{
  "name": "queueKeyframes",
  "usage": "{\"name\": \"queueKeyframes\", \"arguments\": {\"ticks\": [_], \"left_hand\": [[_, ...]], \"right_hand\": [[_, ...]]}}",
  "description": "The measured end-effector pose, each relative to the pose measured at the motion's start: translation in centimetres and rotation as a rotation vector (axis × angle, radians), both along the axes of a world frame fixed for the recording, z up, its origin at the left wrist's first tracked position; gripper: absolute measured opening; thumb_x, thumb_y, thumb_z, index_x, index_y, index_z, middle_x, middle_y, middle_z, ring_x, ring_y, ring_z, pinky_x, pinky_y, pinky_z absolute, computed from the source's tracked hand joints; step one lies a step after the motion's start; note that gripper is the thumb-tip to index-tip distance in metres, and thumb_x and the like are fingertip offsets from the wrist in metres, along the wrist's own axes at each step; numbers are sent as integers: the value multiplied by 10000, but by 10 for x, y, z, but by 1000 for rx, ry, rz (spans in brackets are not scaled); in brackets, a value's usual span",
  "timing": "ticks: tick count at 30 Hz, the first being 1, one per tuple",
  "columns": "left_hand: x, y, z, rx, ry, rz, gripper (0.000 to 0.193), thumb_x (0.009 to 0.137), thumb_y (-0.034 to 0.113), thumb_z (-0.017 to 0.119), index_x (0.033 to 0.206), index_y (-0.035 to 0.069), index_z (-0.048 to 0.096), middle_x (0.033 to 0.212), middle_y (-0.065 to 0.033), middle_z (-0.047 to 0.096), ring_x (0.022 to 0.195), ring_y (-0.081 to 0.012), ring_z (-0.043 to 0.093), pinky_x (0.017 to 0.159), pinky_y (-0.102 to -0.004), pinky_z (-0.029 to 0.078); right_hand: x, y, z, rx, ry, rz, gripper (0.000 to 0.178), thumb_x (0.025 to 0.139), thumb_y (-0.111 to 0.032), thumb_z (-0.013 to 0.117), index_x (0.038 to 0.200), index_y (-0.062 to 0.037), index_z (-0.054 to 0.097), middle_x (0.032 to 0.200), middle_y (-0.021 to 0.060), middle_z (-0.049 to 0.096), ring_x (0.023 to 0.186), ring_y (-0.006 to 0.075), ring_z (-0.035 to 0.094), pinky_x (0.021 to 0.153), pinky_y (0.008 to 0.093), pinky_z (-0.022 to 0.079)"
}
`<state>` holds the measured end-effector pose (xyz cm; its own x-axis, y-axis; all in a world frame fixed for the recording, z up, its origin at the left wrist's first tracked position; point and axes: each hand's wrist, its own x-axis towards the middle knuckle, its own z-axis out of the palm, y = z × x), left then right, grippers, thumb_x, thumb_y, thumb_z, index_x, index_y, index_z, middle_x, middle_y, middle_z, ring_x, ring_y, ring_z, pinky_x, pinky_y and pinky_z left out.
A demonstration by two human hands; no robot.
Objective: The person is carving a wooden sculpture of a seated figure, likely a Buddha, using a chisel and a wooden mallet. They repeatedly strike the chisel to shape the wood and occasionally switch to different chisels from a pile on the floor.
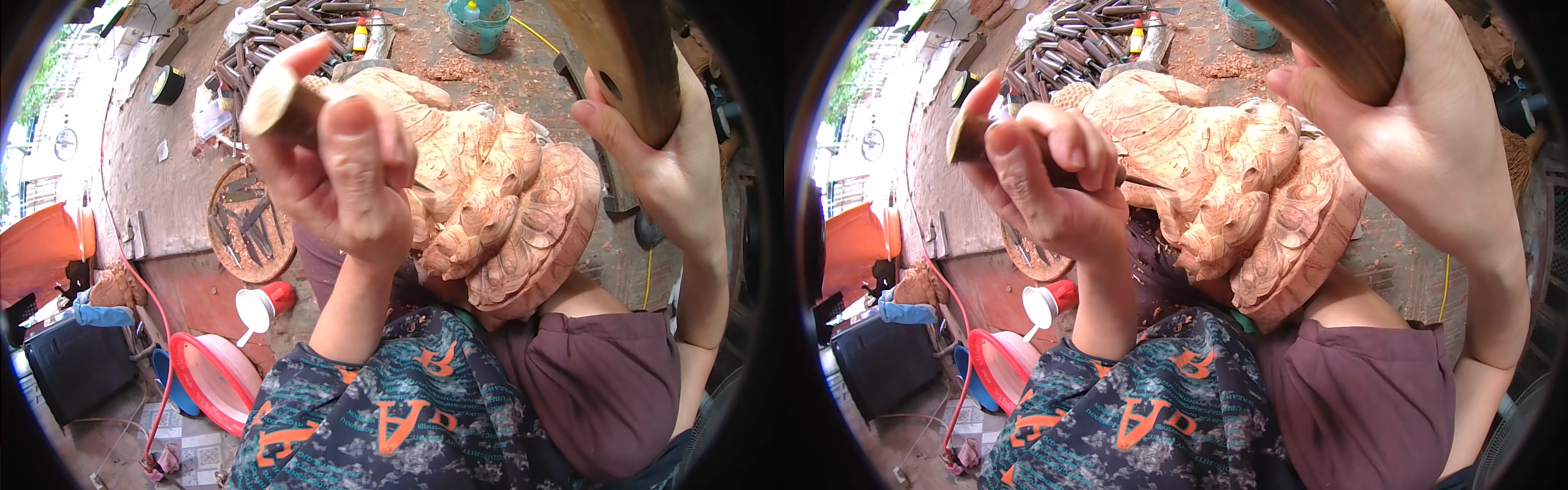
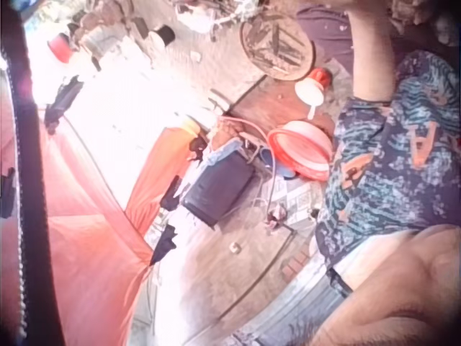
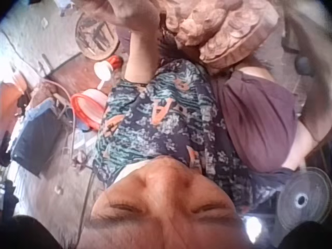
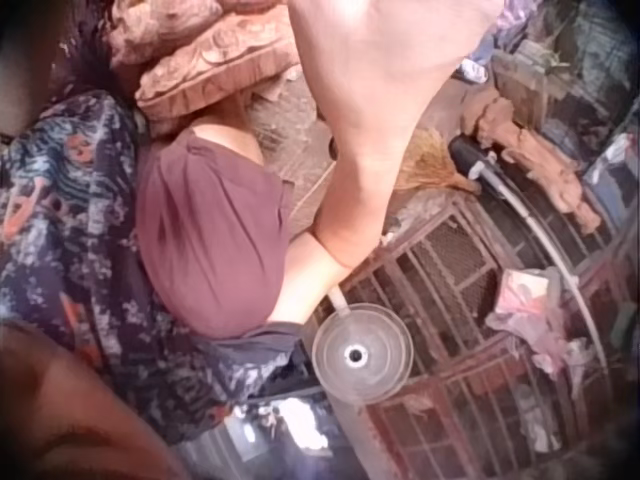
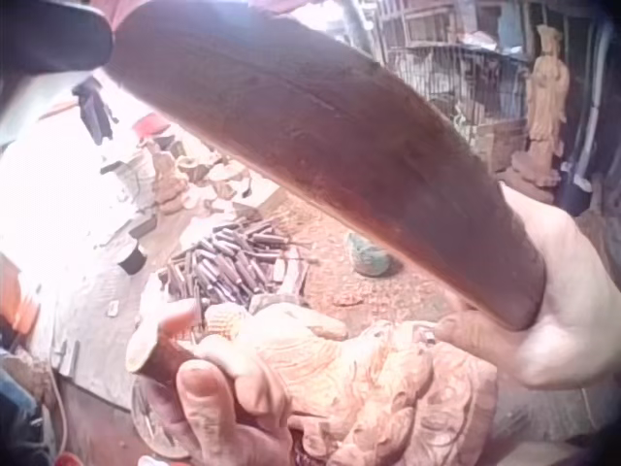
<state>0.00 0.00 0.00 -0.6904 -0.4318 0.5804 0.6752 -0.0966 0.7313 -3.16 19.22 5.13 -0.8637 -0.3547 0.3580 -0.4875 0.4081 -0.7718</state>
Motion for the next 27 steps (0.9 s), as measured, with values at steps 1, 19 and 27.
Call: {"name": "queueKeyframes", "arguments": {"ticks": [1,19,27], "left_hand": [[-3,-2,-1,-73,7,-52,354,955,263,473,1218,38,398,568,-17,395,380,-60,303,317,-202,236],[-7,14,-10,-25,-133,-288,297,842,15,618,1112,-37,504,690,45,485,559,-8,406,493,-157,297],[-9,18,-10,-167,-145,-264,239,918,138,522,1109,3,472,567,3,411,422,-32,297,354,-176,208]], "right_hand": [[3,-5,0,29,97,19,269,806,18,657,1033,-6,516,811,-1,568,736,48,524,666,188,430],[-3,13,14,238,194,122,531,763,97,573,1272,9,455,1151,136,589,1079,191,556,927,292,414],[3,28,10,451,325,44,547,749,115,515,1274,-30,463,1147,130,601,1061,205,582,898,307,442]]}}
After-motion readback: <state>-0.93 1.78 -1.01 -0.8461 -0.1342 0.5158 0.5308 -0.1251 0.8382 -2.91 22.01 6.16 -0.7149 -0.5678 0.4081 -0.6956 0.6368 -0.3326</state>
